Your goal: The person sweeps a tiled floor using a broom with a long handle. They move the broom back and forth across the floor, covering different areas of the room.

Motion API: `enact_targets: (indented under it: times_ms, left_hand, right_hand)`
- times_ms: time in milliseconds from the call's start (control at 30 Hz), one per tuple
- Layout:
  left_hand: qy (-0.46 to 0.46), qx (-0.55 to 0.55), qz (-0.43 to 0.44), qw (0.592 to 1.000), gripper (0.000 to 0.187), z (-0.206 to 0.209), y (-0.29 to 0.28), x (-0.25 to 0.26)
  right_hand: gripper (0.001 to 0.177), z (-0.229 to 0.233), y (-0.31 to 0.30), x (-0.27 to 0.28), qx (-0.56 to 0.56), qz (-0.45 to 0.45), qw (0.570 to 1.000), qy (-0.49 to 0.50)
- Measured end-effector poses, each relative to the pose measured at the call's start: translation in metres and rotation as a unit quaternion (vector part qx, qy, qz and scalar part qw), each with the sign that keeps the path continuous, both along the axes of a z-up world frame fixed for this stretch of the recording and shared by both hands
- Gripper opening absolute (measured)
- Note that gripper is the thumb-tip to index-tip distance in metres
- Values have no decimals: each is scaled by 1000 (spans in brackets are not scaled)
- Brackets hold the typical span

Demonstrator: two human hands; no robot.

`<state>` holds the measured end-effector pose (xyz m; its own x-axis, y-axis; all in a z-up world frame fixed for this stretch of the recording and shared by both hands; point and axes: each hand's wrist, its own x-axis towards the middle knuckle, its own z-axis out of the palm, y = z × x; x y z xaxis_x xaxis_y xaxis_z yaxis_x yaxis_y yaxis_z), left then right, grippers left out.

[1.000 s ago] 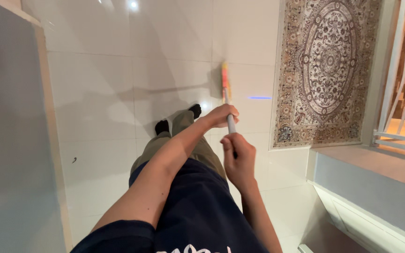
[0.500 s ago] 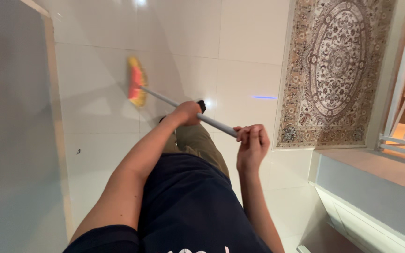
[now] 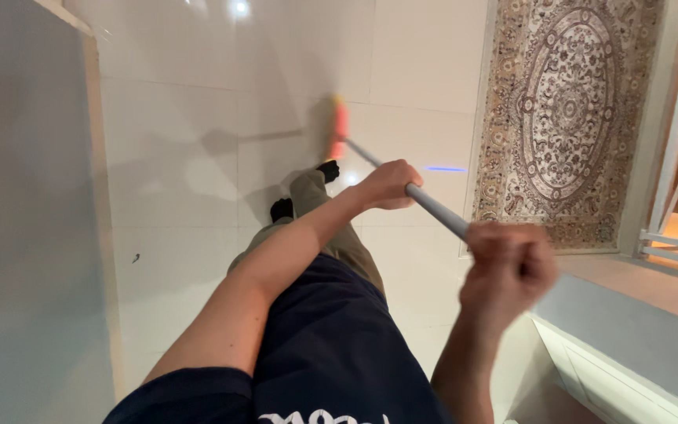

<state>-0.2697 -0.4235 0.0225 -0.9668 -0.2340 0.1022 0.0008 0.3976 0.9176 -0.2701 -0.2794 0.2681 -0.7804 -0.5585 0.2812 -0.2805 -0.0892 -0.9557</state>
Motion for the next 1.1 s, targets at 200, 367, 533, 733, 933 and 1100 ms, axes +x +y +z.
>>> enact_targets:
  times_ms: [200,367,533,733,933,1100]
  left_hand:
    - [36,142,40,988,33,-29,-21,-23]
    - [-10,74,22,997,31,-39,-52,-39]
    - [-74,-48,-10,996,20,-43,-91,-44]
    - [-264,-110,40,957,14,-112,-158,42]
    - [-308,-93,89,943,10,-105,-180,66]
    - [-221,-117,93,964,10,-49,-173,-18]
  right_hand:
    - [15,-27,-59,10,247,124,958,80]
    - [4,-23,-79,-31,242,123,961,44]
    - [6,-26,-89,-96,2,110,990,-85]
    - [5,-145,-138,-100,8,74,952,-298]
    - [8,-168,-143,-113,2,112,925,-364]
    - [10,-104,-143,-181,-70,84,966,-233]
